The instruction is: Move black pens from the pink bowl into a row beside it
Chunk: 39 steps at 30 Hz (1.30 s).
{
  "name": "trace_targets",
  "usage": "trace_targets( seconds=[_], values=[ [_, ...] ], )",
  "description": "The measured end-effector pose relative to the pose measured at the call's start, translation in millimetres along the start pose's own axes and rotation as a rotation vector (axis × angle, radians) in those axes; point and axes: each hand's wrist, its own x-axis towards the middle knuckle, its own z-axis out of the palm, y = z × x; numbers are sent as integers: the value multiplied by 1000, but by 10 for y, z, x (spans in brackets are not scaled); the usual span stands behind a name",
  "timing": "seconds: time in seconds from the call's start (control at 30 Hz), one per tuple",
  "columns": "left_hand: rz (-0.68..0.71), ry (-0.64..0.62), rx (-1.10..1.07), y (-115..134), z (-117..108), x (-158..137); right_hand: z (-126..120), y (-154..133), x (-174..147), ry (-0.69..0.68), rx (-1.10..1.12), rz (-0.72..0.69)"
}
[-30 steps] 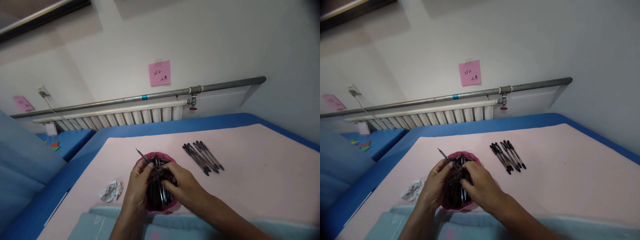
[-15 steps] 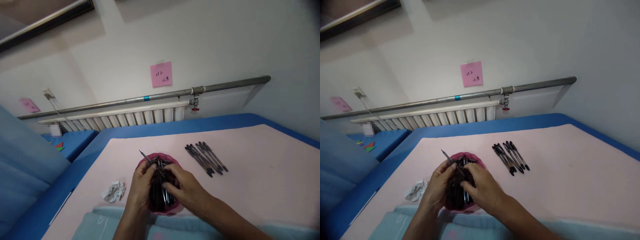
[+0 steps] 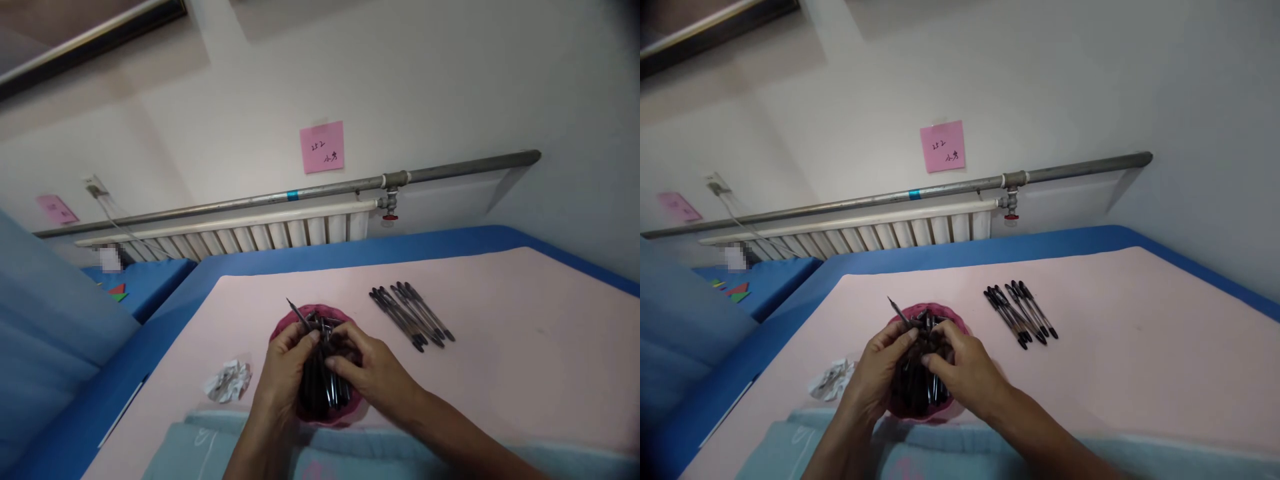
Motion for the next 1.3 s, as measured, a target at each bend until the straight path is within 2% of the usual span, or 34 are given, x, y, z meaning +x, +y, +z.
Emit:
trace_targets(
  seconds=[0.1, 0.17, 0.2, 0.3, 0.37, 0.53, 0.7, 0.83, 0.93, 1.07, 1.3],
  values=[
    [-18, -79, 79, -15, 17, -24, -15, 11, 25, 32, 28, 24],
    [3, -84, 143, 11, -23, -18, -43, 30, 49, 47, 86, 42],
    [24, -55, 175, 39, -61, -8, -64, 42, 63, 67, 116, 53],
    [135, 192, 289, 159, -220, 40, -142, 91, 106, 163, 188, 99],
    [177, 305, 386, 229, -326, 74, -186, 121, 125, 195, 241, 144],
    [194, 347, 604, 256, -497, 119, -222, 147, 139, 184, 350, 166],
    [294, 378, 1038, 192, -568, 140, -235, 173, 150, 159, 304, 151],
    [314, 350, 1341, 160, -534, 164, -251, 185, 155, 146, 268, 142],
    [315, 267, 1524, 151, -477, 163, -250, 166, 150, 137, 263, 141],
    [287, 130, 1628, 149, -389, 124, -241, 135, 141, 150, 249, 167],
    [236, 38, 1794, 89, -238, 55, -235, 158, 146, 131, 249, 157]
  ],
)
